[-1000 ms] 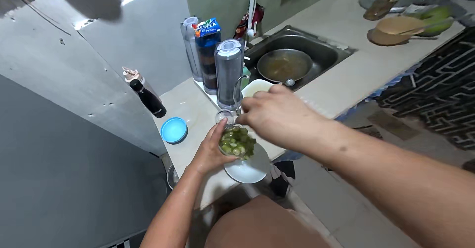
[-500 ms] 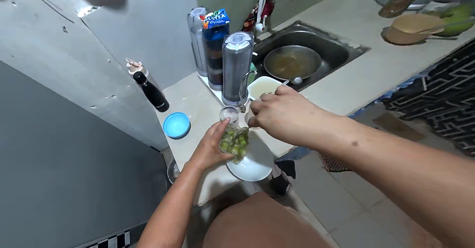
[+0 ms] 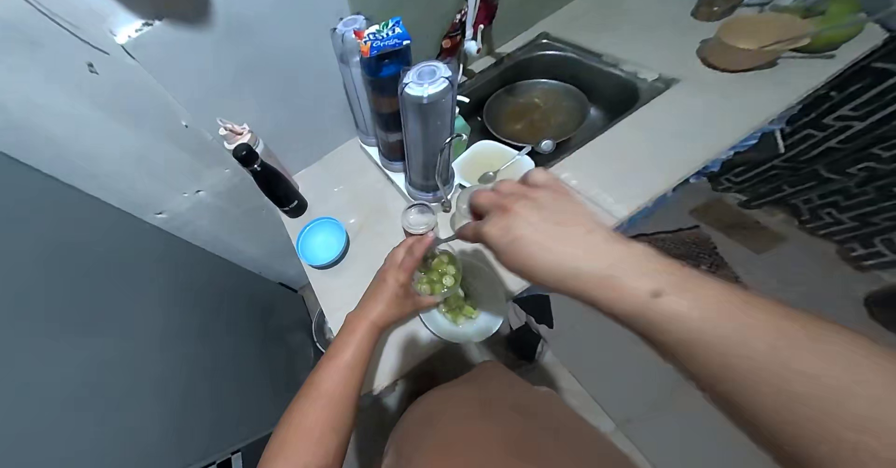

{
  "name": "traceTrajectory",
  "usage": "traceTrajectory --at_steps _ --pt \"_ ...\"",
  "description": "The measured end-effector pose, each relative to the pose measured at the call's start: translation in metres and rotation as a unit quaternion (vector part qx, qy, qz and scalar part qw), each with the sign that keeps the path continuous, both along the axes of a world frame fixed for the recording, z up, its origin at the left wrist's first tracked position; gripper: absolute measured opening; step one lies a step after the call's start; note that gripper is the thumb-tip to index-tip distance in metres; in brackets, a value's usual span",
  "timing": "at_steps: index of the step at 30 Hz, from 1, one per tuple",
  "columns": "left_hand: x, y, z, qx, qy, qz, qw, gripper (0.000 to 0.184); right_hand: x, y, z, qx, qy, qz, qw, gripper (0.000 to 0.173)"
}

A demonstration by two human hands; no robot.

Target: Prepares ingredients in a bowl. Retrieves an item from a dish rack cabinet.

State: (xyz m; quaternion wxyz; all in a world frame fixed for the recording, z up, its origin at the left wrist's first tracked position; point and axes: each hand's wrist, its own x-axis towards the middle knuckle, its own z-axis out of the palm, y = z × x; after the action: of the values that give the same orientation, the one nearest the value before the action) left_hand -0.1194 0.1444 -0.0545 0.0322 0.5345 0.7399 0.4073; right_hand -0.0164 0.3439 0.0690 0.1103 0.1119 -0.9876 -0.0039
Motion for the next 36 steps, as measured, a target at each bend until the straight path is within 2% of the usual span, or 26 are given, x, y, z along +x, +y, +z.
traceTrajectory --at_steps 3,6,11,20,25,30,36 --pt "0.0 0.003 0.001 0.005 0.016 -0.003 1.0 0.099 -0.014 -0.021 -0.014 0.038 -0.075 -0.018 0.996 0.017" --pt "-0.001 0.002 0.001 0.001 0.017 0.002 1.0 0.099 -0.015 -0.02 -0.015 0.056 -0.129 -0.025 0.99 0.017" --pt "0.003 0.001 0.003 -0.012 0.012 0.015 1.0 0.097 0.0 -0.006 -0.009 0.058 -0.085 -0.004 0.995 0.017" --pt "0.006 0.001 0.002 -0.016 0.013 0.021 1.0 0.098 0.034 0.029 0.009 0.045 -0.043 -0.012 0.998 0.027" --pt "0.006 0.003 0.005 -0.011 0.015 0.013 1.0 0.097 0.017 0.009 0.0 0.008 -0.003 -0.026 1.0 0.023" --pt "0.002 0.004 0.006 0.003 0.038 0.013 0.999 0.099 0.004 -0.005 -0.02 0.055 -0.05 -0.042 0.996 0.017" --pt "0.004 0.001 0.01 -0.019 0.002 0.028 0.999 0.099 0.027 0.022 0.004 0.03 -0.043 -0.032 0.998 0.028"
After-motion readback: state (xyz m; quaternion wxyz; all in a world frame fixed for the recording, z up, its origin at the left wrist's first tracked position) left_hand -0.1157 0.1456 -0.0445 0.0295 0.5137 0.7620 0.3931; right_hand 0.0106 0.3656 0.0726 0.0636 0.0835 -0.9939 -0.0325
